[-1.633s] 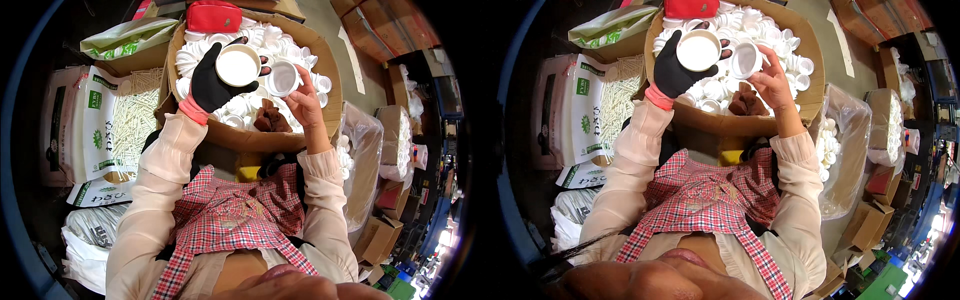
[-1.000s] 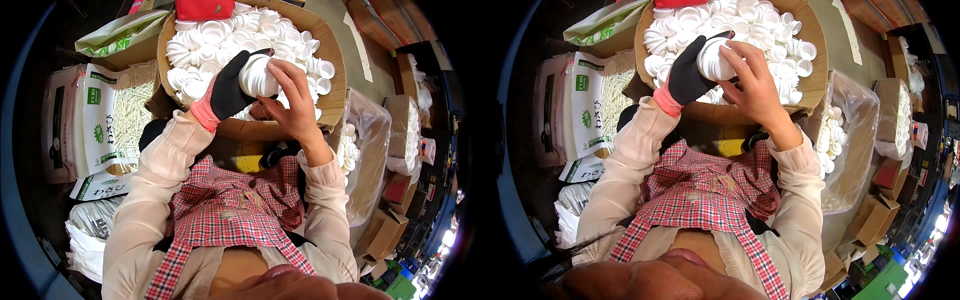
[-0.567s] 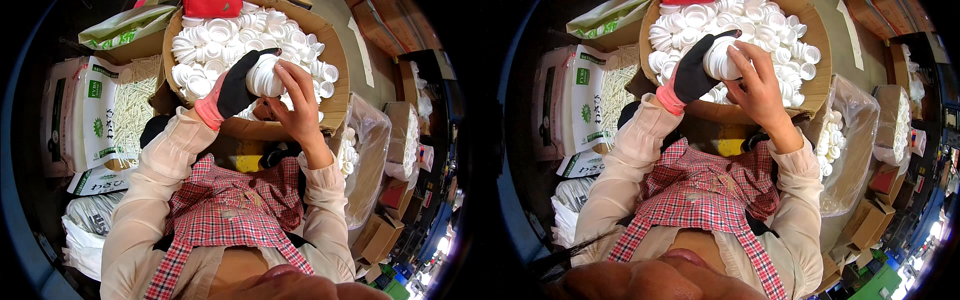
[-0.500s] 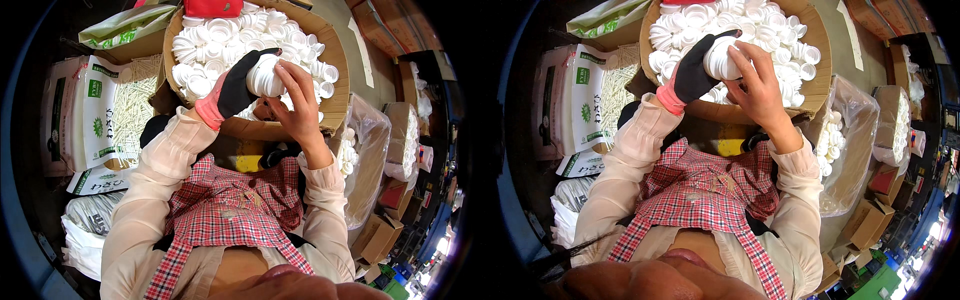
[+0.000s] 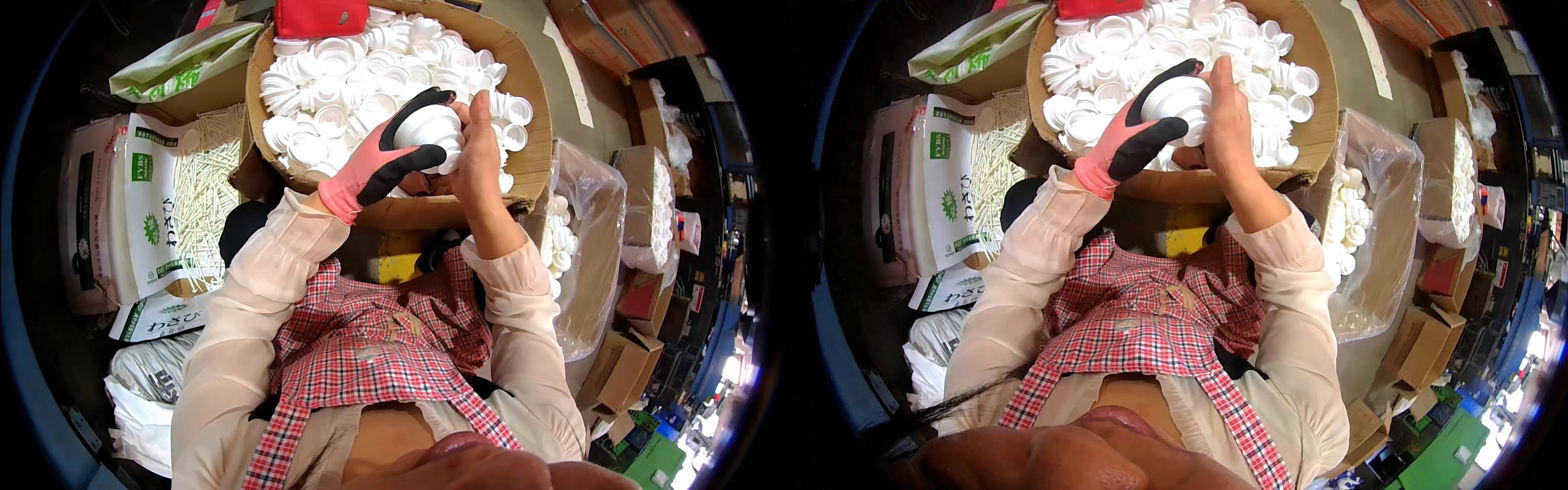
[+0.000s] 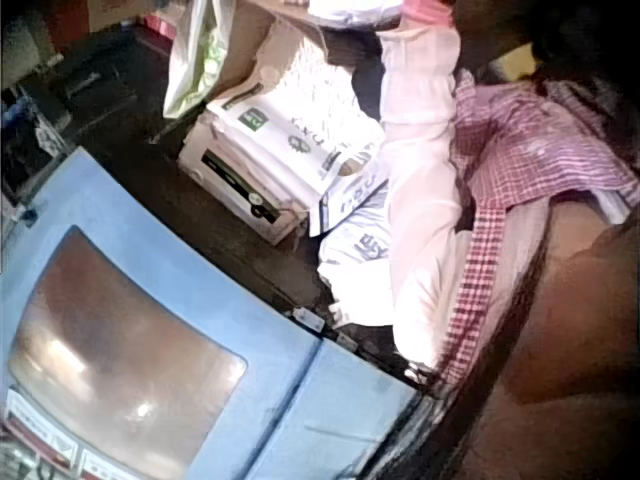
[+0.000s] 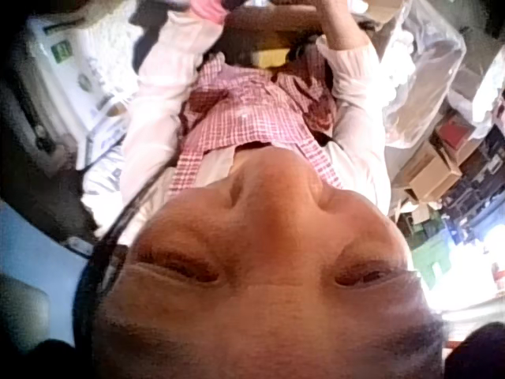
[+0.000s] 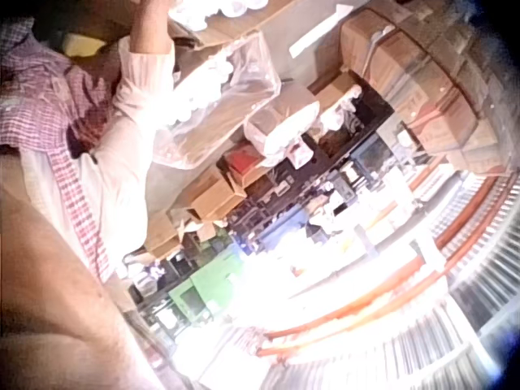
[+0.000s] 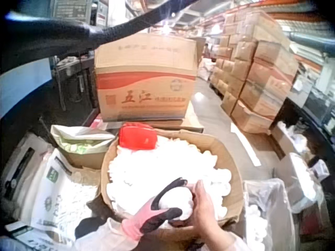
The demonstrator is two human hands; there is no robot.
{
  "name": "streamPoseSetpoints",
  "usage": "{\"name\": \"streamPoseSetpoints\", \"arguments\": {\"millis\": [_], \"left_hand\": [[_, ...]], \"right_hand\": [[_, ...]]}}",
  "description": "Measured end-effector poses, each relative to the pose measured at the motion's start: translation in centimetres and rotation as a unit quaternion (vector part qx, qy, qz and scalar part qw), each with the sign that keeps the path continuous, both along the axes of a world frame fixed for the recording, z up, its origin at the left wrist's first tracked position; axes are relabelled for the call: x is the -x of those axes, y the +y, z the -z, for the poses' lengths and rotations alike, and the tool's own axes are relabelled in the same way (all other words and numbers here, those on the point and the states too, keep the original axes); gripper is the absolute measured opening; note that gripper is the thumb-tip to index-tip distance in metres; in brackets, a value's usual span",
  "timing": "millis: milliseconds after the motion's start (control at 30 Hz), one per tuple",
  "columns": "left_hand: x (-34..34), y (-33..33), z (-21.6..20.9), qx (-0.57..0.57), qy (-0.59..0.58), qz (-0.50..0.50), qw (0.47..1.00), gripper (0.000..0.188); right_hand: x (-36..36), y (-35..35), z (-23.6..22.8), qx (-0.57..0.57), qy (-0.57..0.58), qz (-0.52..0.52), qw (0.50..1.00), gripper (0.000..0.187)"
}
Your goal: The person sits on the floor and repeatedly picks up white plastic lids and bases, snaps them together, and places the assembled units into a nearby container. The person occasionally reaches for additional parts from surrounding boxes.
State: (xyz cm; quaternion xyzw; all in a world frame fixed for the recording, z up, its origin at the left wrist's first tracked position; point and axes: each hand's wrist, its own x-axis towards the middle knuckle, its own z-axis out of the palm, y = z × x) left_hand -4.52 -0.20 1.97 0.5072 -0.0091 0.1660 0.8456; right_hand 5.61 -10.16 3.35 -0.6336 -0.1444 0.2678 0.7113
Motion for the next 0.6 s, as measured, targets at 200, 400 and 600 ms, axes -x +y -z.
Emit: {"name": "streamPoseSetpoints", "arguments": {"millis": [200,400,600], "left_hand": [[0.0,-1.2,-0.4,-0.026,0.020,-0.022,0.999,0.060],[-0.2,0.7,1.9,0.077,0.040,-0.036,0.996,0.055],[-0.9,1.2,1.7,0.004,0.028,0.031,0.999,0.053]], "right_hand": [[-1.2,-0.1,1.3,0.039,-0.070,0.013,0.997,0.068],[-0.8,-3.0,-1.5,0.039,-0.011,-0.240,0.970,0.053],[-6.4,-22.1,1.2,0.050,-0.160,0.102,0.981,0.062]]}}
